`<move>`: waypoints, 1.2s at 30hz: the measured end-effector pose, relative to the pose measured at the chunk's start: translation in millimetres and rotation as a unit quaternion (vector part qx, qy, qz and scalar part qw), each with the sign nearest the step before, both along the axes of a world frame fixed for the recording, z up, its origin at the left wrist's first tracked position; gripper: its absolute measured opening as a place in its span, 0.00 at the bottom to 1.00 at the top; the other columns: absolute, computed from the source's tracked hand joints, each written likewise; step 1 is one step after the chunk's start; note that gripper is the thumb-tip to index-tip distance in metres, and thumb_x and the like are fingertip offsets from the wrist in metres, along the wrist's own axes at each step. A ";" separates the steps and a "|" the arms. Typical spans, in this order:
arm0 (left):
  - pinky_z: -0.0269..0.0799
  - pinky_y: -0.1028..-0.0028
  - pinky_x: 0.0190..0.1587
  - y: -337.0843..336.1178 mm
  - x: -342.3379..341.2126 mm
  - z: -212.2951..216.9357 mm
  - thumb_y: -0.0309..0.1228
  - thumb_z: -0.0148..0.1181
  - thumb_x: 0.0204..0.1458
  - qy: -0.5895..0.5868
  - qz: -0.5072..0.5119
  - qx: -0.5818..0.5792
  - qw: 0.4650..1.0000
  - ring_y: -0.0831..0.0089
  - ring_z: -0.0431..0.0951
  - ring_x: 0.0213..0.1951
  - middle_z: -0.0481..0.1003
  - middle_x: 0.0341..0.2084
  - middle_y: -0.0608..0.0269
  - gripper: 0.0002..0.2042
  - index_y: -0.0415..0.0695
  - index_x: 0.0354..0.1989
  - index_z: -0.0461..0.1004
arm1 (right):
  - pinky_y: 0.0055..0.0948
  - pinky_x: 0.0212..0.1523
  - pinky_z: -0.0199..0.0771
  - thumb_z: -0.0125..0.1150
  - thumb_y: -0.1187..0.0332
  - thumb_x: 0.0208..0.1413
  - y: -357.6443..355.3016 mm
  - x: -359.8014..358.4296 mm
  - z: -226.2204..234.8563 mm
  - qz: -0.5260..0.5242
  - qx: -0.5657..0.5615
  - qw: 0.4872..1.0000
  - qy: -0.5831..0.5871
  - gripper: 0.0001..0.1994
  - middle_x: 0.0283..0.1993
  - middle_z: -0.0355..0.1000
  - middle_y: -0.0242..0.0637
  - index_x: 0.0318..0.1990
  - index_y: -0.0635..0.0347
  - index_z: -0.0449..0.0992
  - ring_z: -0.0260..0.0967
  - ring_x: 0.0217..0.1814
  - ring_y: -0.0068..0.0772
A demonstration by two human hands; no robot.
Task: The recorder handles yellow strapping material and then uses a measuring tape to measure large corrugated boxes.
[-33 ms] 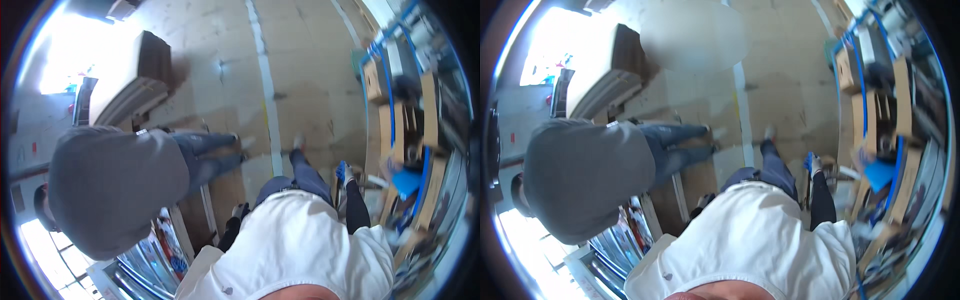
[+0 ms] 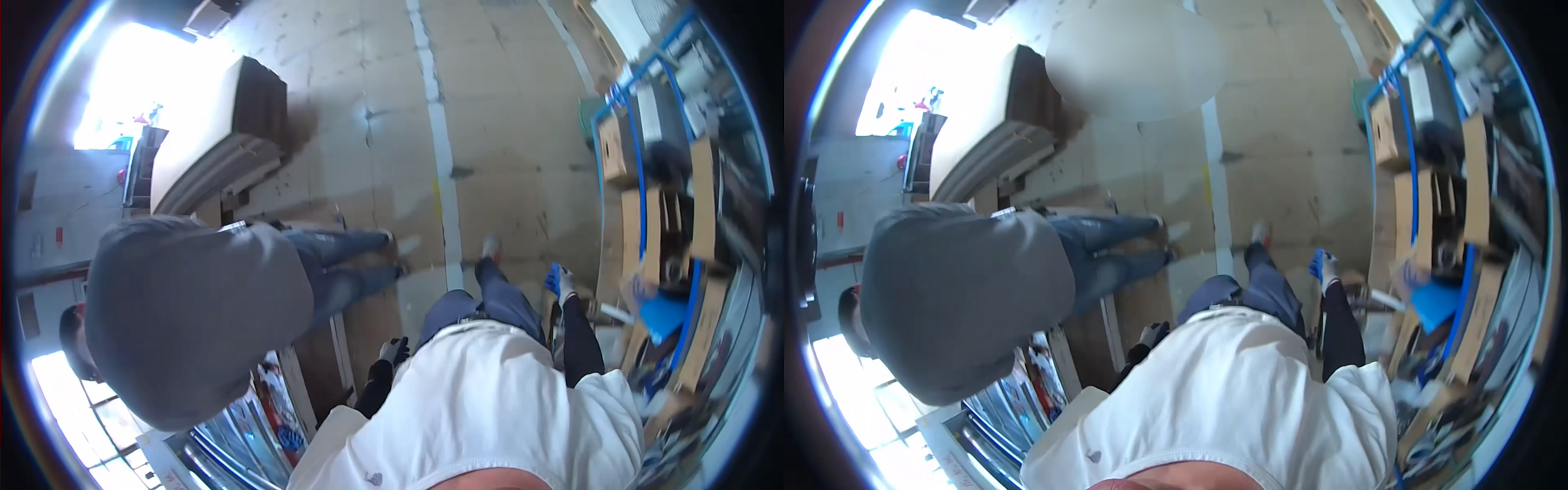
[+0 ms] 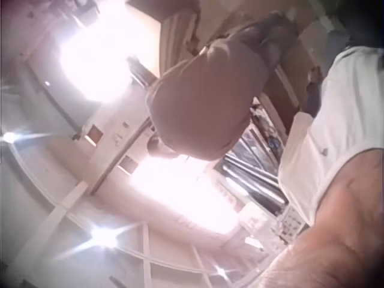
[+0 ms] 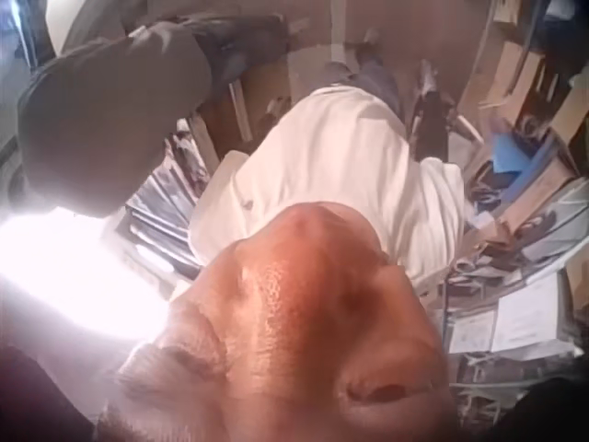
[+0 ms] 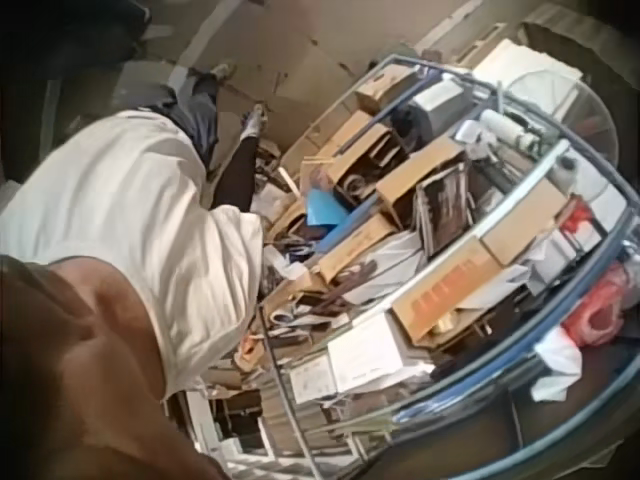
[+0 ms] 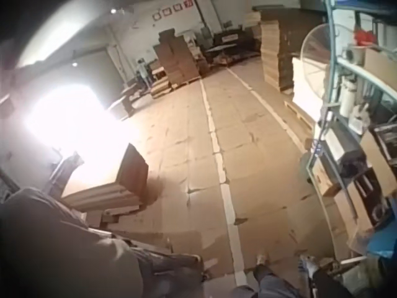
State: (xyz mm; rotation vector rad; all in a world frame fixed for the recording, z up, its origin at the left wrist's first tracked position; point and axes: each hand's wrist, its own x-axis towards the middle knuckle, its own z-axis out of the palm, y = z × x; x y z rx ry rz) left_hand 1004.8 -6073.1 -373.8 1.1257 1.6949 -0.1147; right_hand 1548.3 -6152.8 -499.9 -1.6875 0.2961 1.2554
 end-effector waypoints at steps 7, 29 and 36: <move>0.68 0.78 0.22 187.9 109.6 19.9 0.41 0.58 0.54 -0.138 0.240 0.103 0.955 0.80 0.74 0.22 0.76 0.25 0.66 0.13 0.44 0.39 0.76 | 0.29 0.27 0.75 0.51 0.56 0.60 337.0 17.6 62.7 0.249 0.159 0.955 -0.010 0.14 0.33 0.73 0.34 0.44 0.56 0.71 0.72 0.27 0.29; 0.69 0.68 0.24 822.8 353.0 -59.0 0.50 0.53 0.52 -0.012 -0.100 0.188 0.977 0.68 0.76 0.18 0.74 0.15 0.60 0.22 0.42 0.23 0.76 | 0.41 0.19 0.65 0.49 0.52 0.56 558.0 324.0 -15.6 -0.048 -0.001 0.998 0.040 0.13 0.24 0.66 0.35 0.37 0.50 0.67 0.65 0.20 0.40; 0.70 0.66 0.38 1071.0 495.1 21.1 0.47 0.53 0.54 -0.113 -0.122 0.299 0.940 0.60 0.78 0.33 0.78 0.29 0.55 0.19 0.41 0.39 0.75 | 0.34 0.18 0.61 0.51 0.53 0.56 743.9 317.0 -33.1 -0.029 -0.037 0.997 0.069 0.13 0.20 0.61 0.32 0.25 0.49 0.66 0.62 0.18 0.34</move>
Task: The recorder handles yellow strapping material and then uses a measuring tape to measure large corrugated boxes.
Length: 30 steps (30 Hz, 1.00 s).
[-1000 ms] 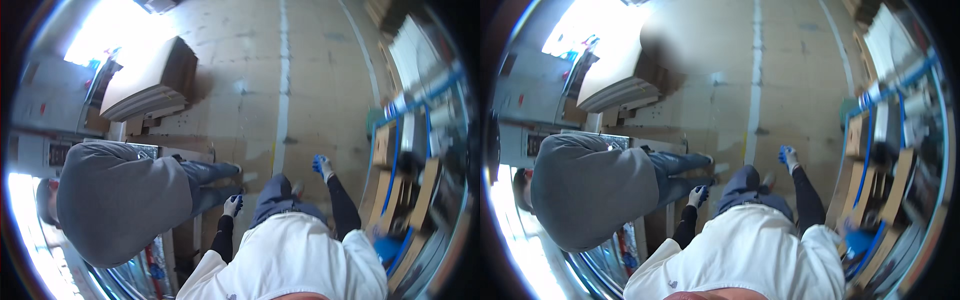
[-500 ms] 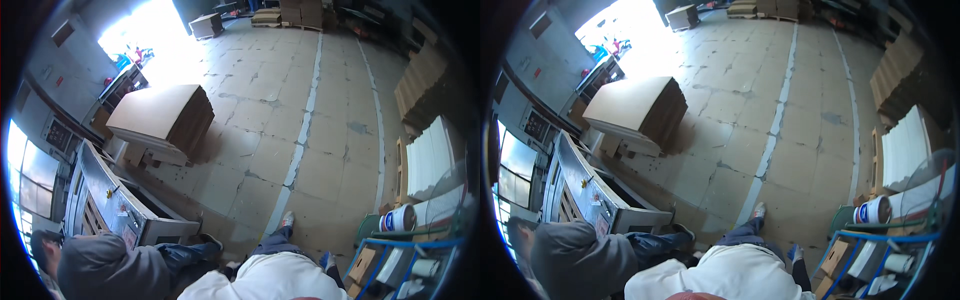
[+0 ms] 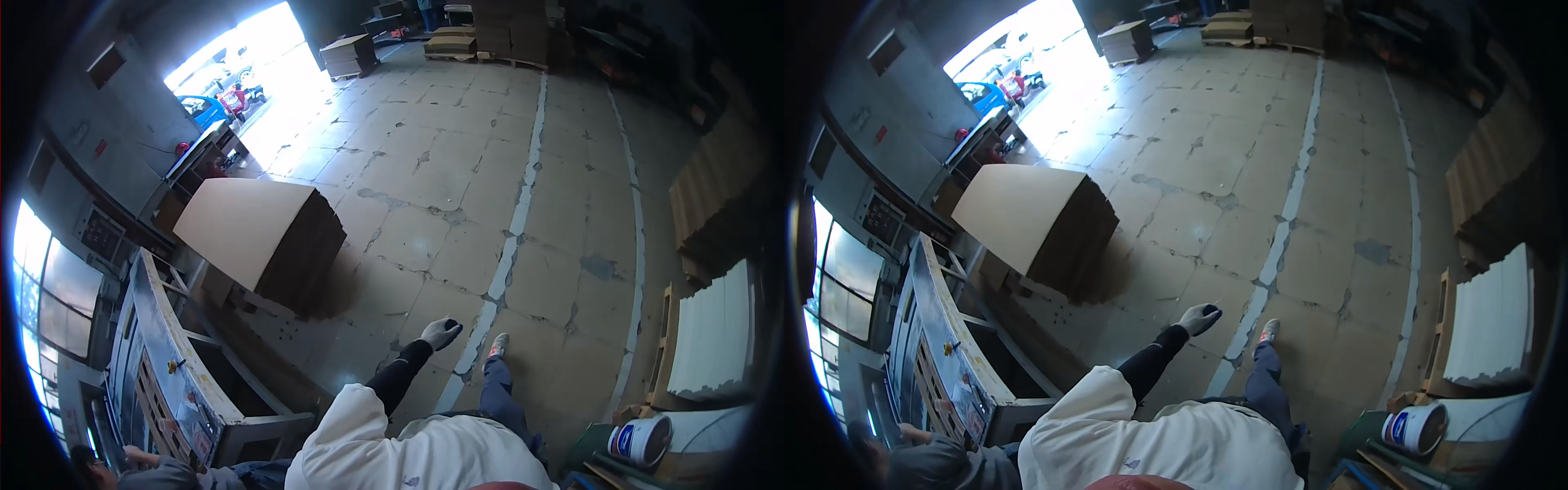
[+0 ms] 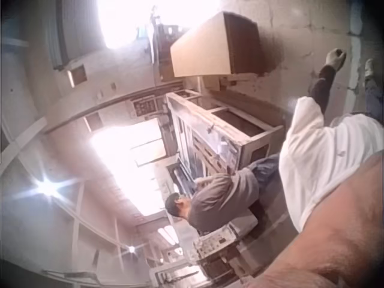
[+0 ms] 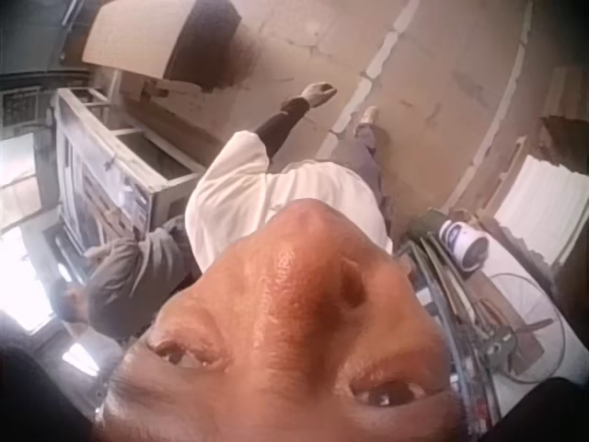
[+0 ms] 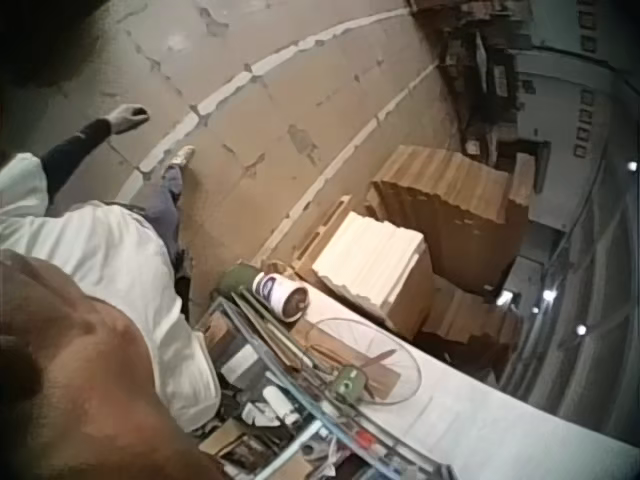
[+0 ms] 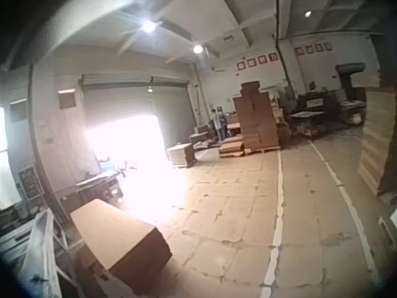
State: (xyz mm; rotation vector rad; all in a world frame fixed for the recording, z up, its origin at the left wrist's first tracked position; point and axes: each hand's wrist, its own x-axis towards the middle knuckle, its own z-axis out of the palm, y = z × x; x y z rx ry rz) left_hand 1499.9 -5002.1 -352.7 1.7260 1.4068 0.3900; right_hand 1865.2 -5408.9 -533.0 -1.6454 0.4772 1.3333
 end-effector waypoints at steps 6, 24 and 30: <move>0.71 0.69 0.25 22.5 -42.2 -66.0 0.52 0.52 0.52 0.071 0.146 -0.271 0.949 0.69 0.76 0.18 0.76 0.16 0.59 0.23 0.41 0.26 0.78 | 0.33 0.15 0.57 0.51 0.56 0.56 177.0 69.0 -8.0 0.100 0.080 0.989 0.078 0.13 0.17 0.57 0.29 0.22 0.47 0.63 0.58 0.14 0.32; 0.72 0.66 0.38 276.1 -42.2 -136.4 0.56 0.53 0.48 0.156 0.287 -0.221 0.919 0.61 0.80 0.29 0.78 0.32 0.49 0.28 0.37 0.34 0.78 | 0.34 0.24 0.72 0.51 0.53 0.58 898.7 89.5 50.6 0.326 0.122 0.936 -0.049 0.13 0.25 0.68 0.31 0.34 0.51 0.69 0.70 0.23 0.33; 0.68 0.75 0.19 526.5 -56.6 -116.0 0.44 0.60 0.52 -0.163 0.427 -0.365 0.811 0.74 0.75 0.19 0.75 0.23 0.61 0.15 0.43 0.36 0.75 | 0.37 0.26 0.73 0.51 0.52 0.57 979.1 97.5 54.9 0.291 0.033 0.956 0.022 0.14 0.25 0.67 0.34 0.34 0.52 0.67 0.70 0.25 0.38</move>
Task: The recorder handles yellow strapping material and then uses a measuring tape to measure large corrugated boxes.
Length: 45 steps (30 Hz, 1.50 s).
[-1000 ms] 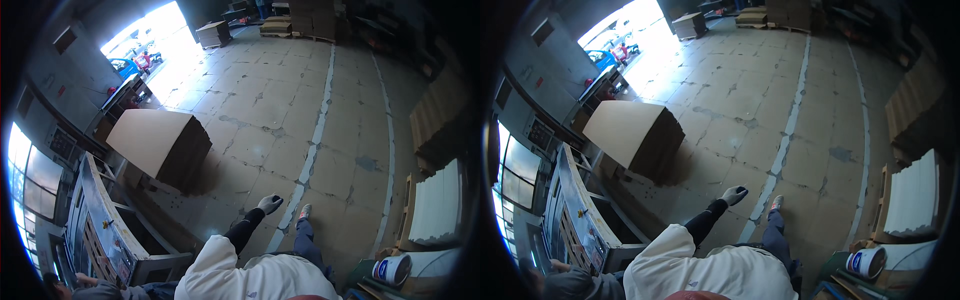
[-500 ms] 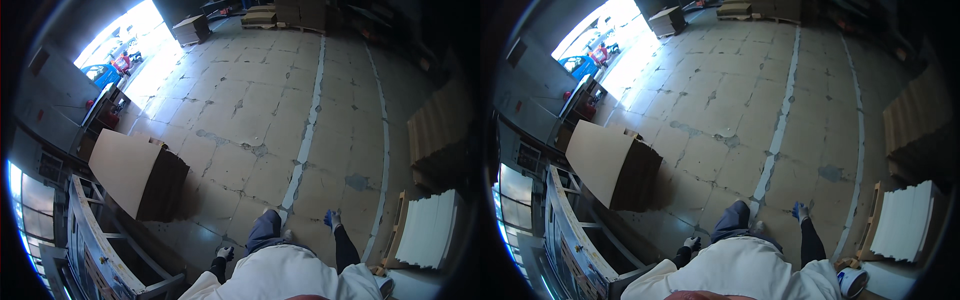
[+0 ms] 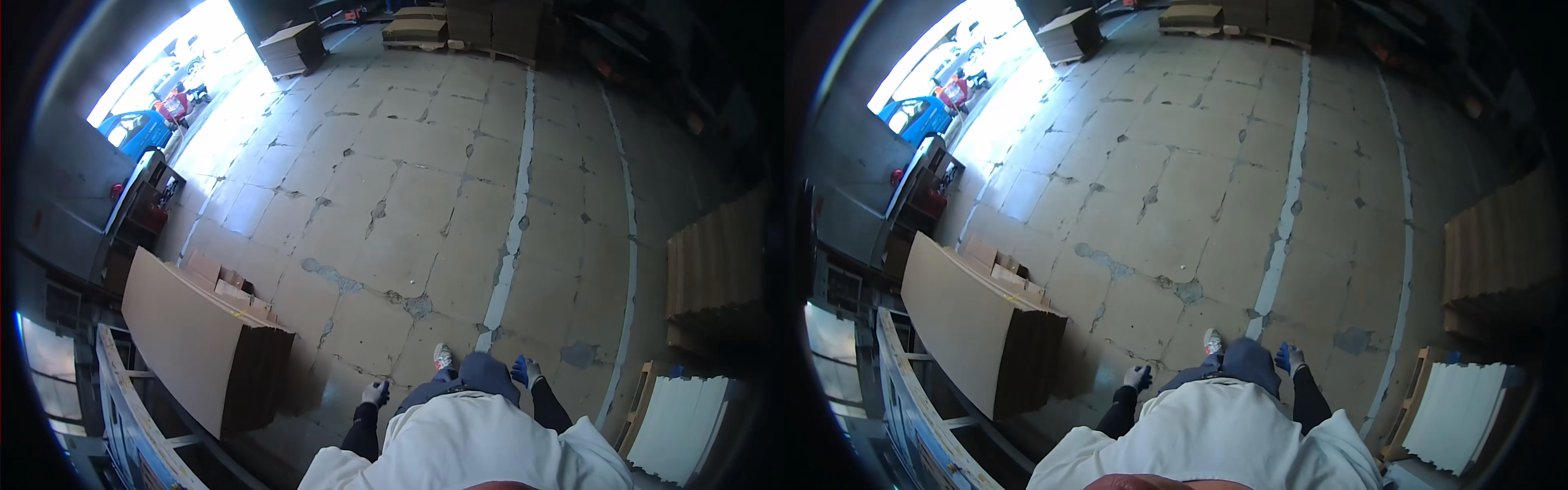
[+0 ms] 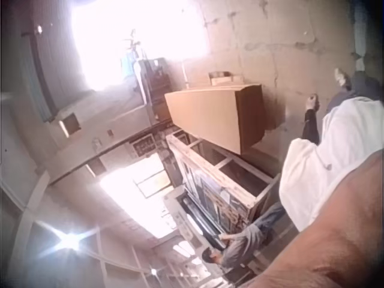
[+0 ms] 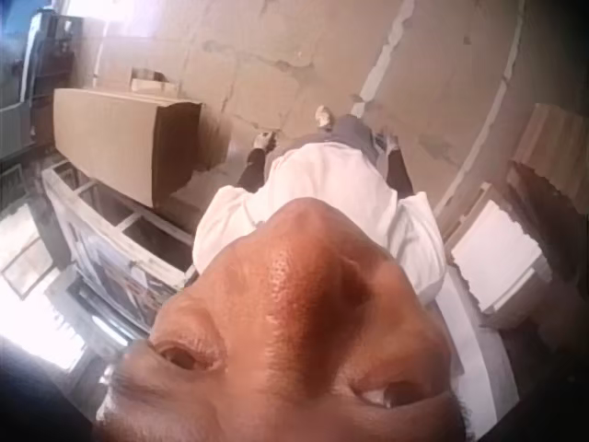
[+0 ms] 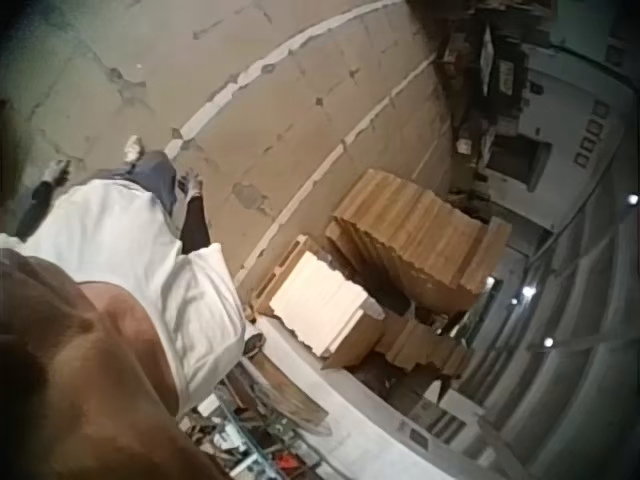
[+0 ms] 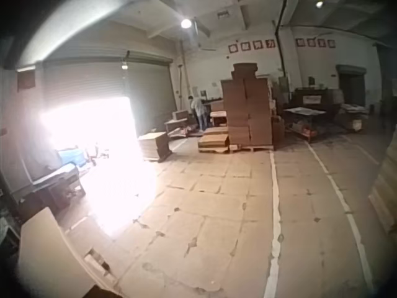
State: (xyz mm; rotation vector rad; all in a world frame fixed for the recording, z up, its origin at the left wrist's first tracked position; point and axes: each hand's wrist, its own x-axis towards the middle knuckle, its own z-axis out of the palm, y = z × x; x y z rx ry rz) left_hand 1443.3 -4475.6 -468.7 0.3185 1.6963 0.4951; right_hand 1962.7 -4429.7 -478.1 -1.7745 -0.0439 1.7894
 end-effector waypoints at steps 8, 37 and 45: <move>0.68 0.77 0.20 306.2 -2.3 31.4 0.44 0.58 0.53 0.074 -0.134 0.090 0.984 0.78 0.74 0.19 0.75 0.20 0.66 0.15 0.43 0.34 0.76 | 0.42 0.26 0.69 0.53 0.53 0.56 125.0 20.9 -50.5 -0.123 0.023 0.991 0.053 0.14 0.24 0.66 0.37 0.32 0.53 0.68 0.68 0.26 0.43; 0.74 0.60 0.34 1013.9 -127.9 -58.2 0.51 0.59 0.47 0.175 -0.192 0.035 0.965 0.58 0.79 0.31 0.79 0.27 0.52 0.23 0.40 0.36 0.78 | 0.43 0.31 0.74 0.45 0.51 0.60 1091.0 -67.9 -78.6 0.041 0.056 0.945 0.320 0.17 0.27 0.70 0.41 0.38 0.56 0.68 0.70 0.28 0.45; 0.68 0.77 0.21 1376.6 -180.8 45.0 0.45 0.58 0.53 0.083 -0.068 0.134 0.985 0.78 0.75 0.21 0.76 0.22 0.66 0.16 0.43 0.37 0.77 | 0.46 0.31 0.74 0.49 0.59 0.58 1210.0 -147.2 -18.3 0.135 0.070 0.987 -0.044 0.13 0.36 0.68 0.44 0.40 0.59 0.67 0.71 0.35 0.47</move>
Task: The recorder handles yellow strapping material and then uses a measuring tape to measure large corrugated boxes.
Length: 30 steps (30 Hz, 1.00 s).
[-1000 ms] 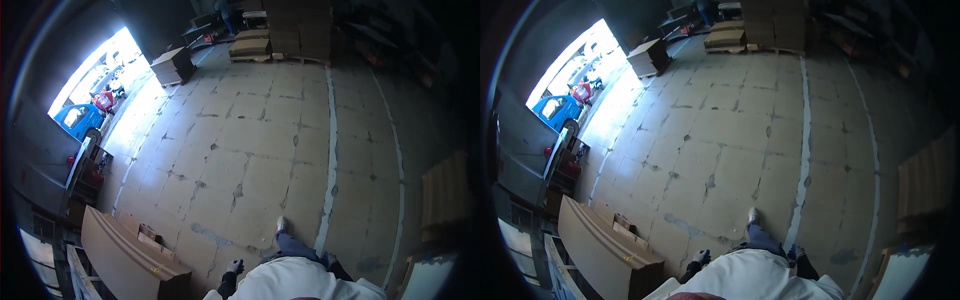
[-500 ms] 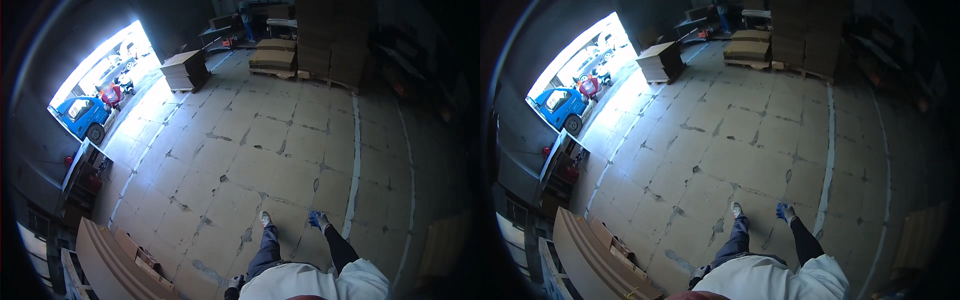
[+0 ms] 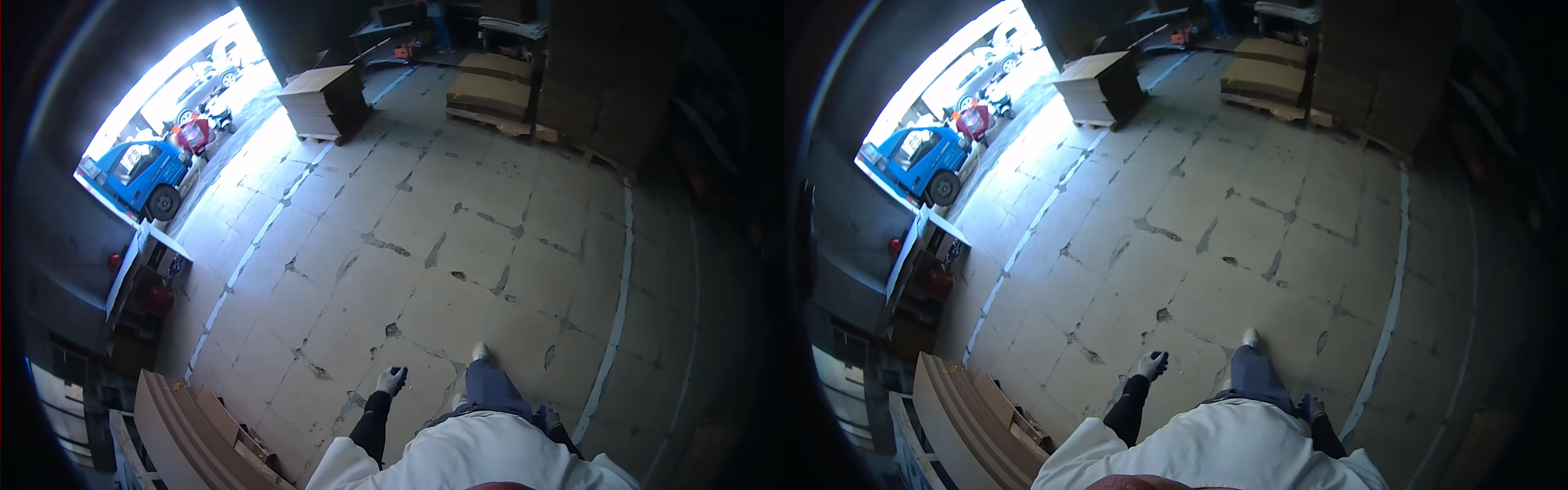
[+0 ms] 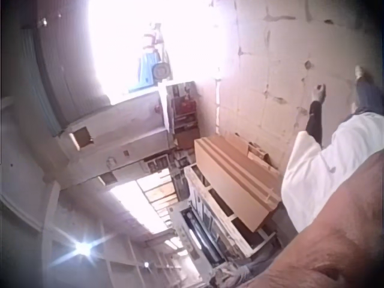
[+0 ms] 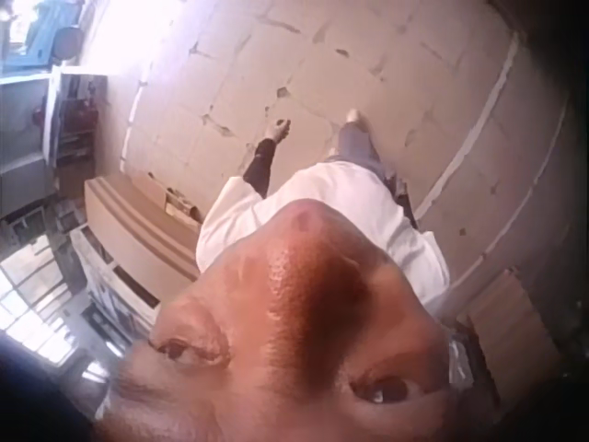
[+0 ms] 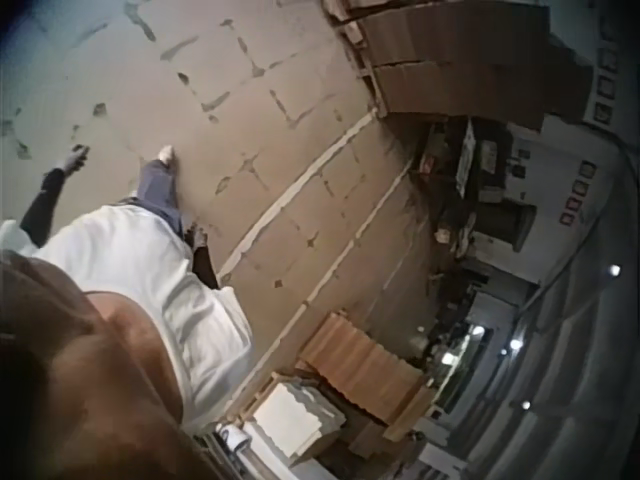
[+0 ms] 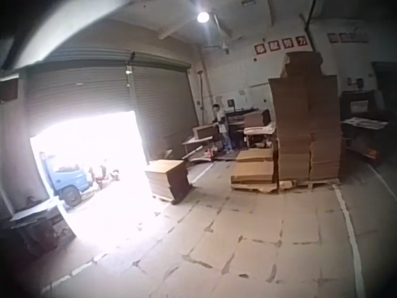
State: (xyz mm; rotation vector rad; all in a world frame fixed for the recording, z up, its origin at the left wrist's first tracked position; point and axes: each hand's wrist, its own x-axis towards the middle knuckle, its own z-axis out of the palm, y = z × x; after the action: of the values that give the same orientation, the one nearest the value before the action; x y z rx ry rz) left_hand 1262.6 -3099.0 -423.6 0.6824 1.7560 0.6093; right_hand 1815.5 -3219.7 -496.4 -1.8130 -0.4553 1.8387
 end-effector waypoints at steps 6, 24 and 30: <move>0.69 0.76 0.23 134.5 -33.1 -10.9 0.42 0.58 0.54 -0.029 0.057 -0.001 0.998 0.76 0.75 0.22 0.75 0.25 0.64 0.14 0.43 0.40 0.74 | 0.42 0.27 0.67 0.48 0.55 0.56 194.8 -48.5 -8.1 0.153 0.076 0.985 0.011 0.13 0.30 0.66 0.39 0.34 0.54 0.67 0.67 0.31 0.44; 0.70 0.62 0.40 409.9 -141.7 -48.8 0.52 0.54 0.47 0.163 0.066 -0.162 0.971 0.58 0.79 0.35 0.79 0.32 0.48 0.25 0.39 0.36 0.78 | 0.29 0.23 0.72 0.52 0.56 0.59 948.9 -345.9 25.1 0.122 0.074 0.989 0.033 0.11 0.26 0.69 0.33 0.33 0.53 0.68 0.71 0.24 0.30; 0.74 0.66 0.30 638.1 -237.5 -64.4 0.51 0.56 0.49 0.084 0.028 -0.147 0.985 0.63 0.80 0.26 0.79 0.29 0.50 0.23 0.39 0.34 0.78 | 0.38 0.24 0.71 0.52 0.56 0.56 990.3 -293.4 -52.0 0.032 -0.111 0.974 0.193 0.11 0.24 0.68 0.35 0.31 0.53 0.68 0.70 0.23 0.37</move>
State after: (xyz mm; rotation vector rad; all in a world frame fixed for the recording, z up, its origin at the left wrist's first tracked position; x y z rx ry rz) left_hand 1025.1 -2460.9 -488.0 0.4902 1.9773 0.3254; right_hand 1522.1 -2229.4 -548.4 -1.5286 -0.1705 2.2984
